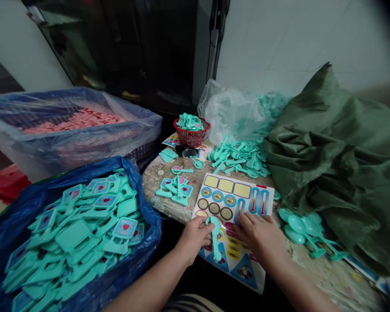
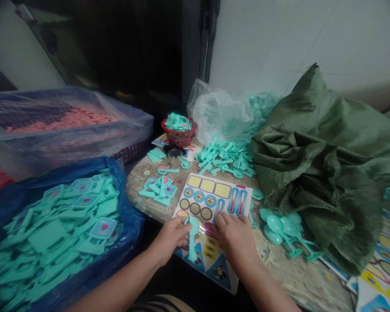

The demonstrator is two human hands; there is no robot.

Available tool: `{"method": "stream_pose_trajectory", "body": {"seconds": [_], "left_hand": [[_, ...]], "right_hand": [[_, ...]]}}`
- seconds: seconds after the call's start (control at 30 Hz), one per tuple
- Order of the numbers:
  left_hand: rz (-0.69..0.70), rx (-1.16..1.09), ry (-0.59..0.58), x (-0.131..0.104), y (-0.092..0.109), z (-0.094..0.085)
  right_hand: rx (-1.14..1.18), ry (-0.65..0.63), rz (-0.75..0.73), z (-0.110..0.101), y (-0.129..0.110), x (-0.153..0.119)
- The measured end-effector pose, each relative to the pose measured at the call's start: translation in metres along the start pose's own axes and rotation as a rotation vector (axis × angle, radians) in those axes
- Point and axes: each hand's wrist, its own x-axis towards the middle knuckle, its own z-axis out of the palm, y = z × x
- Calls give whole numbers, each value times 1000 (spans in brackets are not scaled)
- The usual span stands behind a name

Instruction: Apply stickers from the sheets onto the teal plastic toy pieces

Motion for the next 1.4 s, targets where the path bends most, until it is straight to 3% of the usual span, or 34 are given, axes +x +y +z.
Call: {"method": "stream_pose_trajectory", "body": {"seconds": [0.27, 0.6, 0.73, 0.87, 0.97, 1.23, 1.4], "left_hand": [[20, -7, -27, 0, -2, 0], [14, 1, -19, 1, -2, -1], [11, 0, -26, 2, -2, -1], [12, -8, -35, 1, -1, -2], [23, -21, -37, -3, 0, -2], [104, -151, -132, -37, 15, 10], [79, -88, -70, -52, 22, 14]], "right_hand": [[48, -59, 48, 2, 2, -3], [22, -85, 0, 3, -10, -1], [270, -91, 135, 4, -4, -11], [811, -137, 508, 1, 5, -20], [1156, -102, 709, -8, -3, -23], [1446, -110, 803, -20, -51, -19], [1450, -44, 785, -21, -61, -16]]}}
